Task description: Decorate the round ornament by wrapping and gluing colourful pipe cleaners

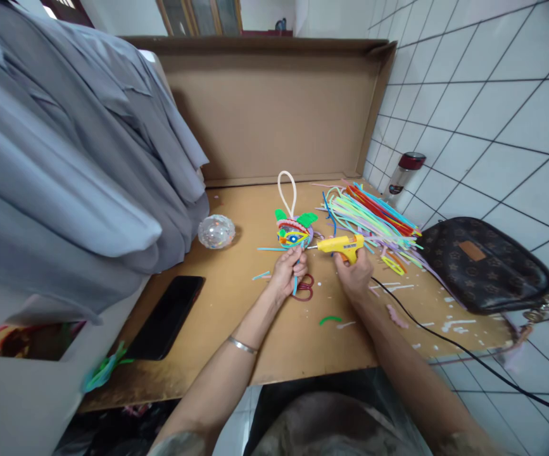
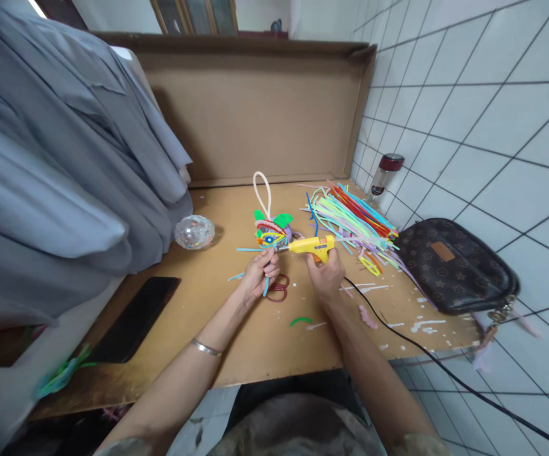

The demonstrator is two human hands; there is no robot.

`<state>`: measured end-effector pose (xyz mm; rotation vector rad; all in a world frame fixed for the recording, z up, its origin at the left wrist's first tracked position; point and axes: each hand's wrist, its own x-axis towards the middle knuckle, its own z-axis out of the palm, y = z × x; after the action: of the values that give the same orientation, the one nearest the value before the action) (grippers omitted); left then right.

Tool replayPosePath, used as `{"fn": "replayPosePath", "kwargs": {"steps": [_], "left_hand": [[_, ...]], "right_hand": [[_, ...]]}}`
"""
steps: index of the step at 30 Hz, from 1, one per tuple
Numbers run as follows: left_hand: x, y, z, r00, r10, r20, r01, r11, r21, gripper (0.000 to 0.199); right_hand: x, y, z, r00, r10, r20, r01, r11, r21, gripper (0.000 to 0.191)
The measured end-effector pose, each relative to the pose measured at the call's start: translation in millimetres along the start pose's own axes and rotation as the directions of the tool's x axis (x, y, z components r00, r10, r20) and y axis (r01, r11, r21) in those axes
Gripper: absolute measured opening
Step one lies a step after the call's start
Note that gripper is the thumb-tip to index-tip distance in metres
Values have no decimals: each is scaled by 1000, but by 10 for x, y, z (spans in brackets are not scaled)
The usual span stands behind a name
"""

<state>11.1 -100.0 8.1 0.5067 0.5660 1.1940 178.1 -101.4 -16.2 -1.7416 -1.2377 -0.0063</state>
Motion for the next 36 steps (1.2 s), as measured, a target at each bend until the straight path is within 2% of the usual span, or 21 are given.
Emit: {"fn": "replayPosePath", "kwargs": {"steps": [6,11,24,32,36], "left_hand": [[-32,-24,53,997,-78,-1,78,995,-62,15],[-36,-6,76,995,-95,-23,92,992,-90,14],[-31,-17,71,996,-91,18,92,994,-64,24],[-47,1,86,996,-85,7,85,993,-84,18],[-50,9,96,997,-75,3,75,993,-93,20]], "right_hand": [[-4,48,32,1000,-17,-7,17,999,32,31],[-2,90,56,998,-58,-1,58,998,29,34],[-18,111,65,993,-114,-36,113,993,-27,33],[-16,79,23,996,-84,35,84,996,1,37],[-20,68,12,996,-81,28,81,997,17,35]]}}
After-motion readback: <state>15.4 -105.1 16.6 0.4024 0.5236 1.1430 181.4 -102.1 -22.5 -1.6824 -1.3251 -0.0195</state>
